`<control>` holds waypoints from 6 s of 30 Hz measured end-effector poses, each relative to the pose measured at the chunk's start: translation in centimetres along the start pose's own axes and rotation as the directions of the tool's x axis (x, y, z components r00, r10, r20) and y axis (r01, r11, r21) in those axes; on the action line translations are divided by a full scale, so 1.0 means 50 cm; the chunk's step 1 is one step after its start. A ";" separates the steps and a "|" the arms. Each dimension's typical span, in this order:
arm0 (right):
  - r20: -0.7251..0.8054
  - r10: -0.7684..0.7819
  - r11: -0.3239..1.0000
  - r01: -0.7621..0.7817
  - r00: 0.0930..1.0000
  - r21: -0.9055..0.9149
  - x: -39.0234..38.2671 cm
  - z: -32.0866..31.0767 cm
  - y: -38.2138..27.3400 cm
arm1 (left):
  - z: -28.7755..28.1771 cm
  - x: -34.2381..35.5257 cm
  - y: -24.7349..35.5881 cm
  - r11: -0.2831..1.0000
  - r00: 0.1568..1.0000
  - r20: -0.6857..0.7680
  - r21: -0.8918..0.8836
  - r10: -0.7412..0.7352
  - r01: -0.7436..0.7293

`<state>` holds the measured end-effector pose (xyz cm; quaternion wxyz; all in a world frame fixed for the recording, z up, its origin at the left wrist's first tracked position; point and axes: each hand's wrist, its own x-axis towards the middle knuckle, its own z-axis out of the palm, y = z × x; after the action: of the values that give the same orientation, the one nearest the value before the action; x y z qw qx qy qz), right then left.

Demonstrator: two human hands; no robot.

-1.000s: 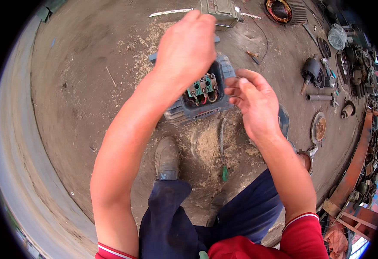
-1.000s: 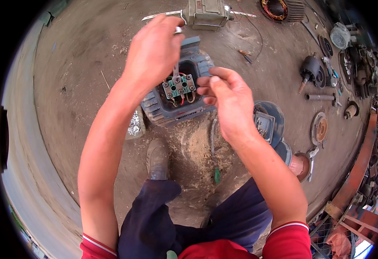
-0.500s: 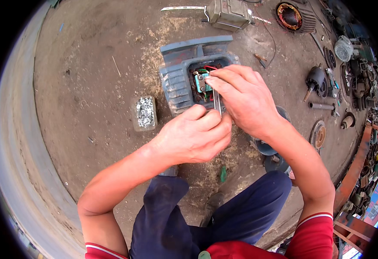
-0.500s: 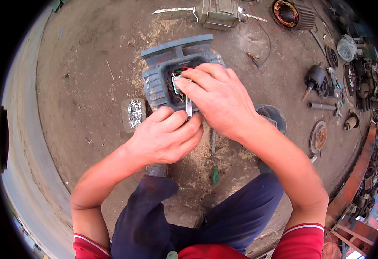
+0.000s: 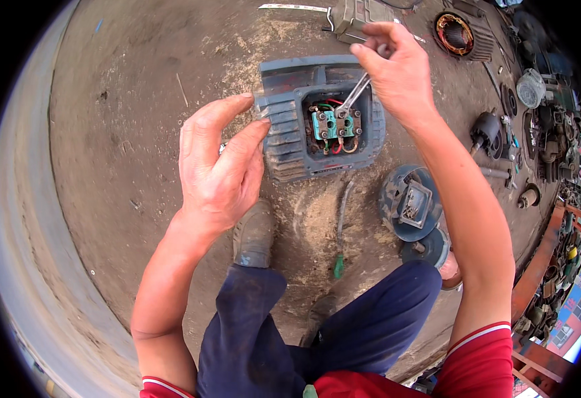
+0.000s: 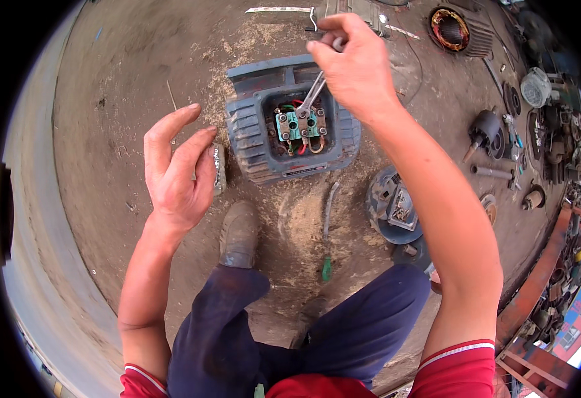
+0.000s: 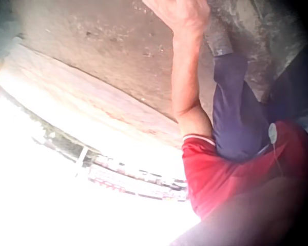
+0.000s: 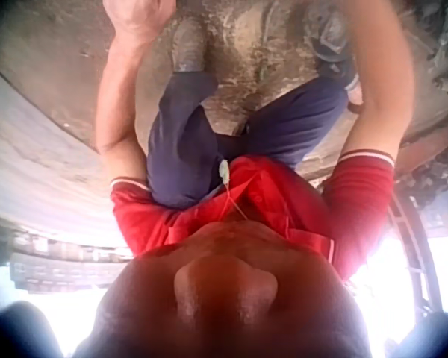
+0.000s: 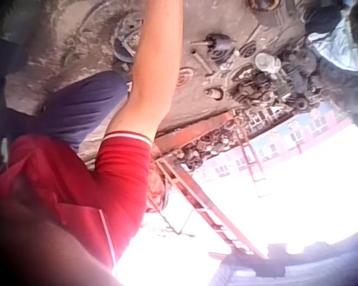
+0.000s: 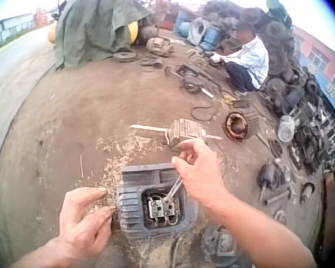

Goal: The person sits on the ground and uses a wrench to tighten screws on the terminal block of a small electric motor. They handle nuts and bolts, picking them up and placing them into the motor housing while another person works nearby.

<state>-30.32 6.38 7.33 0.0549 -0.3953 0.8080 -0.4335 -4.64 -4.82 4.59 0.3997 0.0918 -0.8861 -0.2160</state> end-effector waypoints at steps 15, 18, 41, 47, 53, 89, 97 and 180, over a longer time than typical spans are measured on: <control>0.595 -0.240 0.656 0.580 0.767 -0.483 -0.266 -0.048 -0.141 | 0.039 -0.059 0.032 0.932 0.949 0.113 -0.185 -0.295 0.312; 0.756 -0.135 0.611 0.654 0.641 -0.446 -0.203 -0.003 -0.197 | 0.029 -0.064 0.016 0.917 0.930 0.065 -0.159 -0.360 0.366; 0.506 -0.169 0.786 0.425 0.846 -0.449 -0.291 -0.032 -0.116 | 0.036 -0.104 -0.019 0.813 0.852 0.057 -0.271 -0.521 0.515; 0.707 -0.348 0.585 0.732 0.615 -0.349 -0.115 0.060 -0.192 | 0.035 -0.108 -0.008 0.839 0.861 0.074 -0.198 -0.503 0.507; 0.457 -0.062 0.820 0.307 0.887 -0.484 0.111 -0.006 -0.027 | 0.038 -0.110 -0.007 0.848 0.875 0.022 -0.236 -0.484 0.475; 0.106 0.380 0.923 -0.384 0.919 0.026 -0.293 -0.080 -0.053 | 0.051 -0.118 -0.002 0.778 0.830 0.122 -0.299 -0.543 0.553; 0.734 -0.072 0.700 0.559 0.675 -0.445 -0.217 -0.030 -0.194 | 0.055 -0.123 0.000 0.810 0.852 0.130 -0.265 -0.507 0.523; 0.248 0.712 0.621 -0.754 0.657 0.214 -0.096 -0.141 0.054 | 0.087 -0.071 -0.015 0.897 0.904 0.013 -0.124 -0.427 0.425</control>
<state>-31.68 15.14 8.48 0.3419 -0.0467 0.8176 -0.4609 -5.51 -2.94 -0.68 0.3540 0.2598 -0.8265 -0.3523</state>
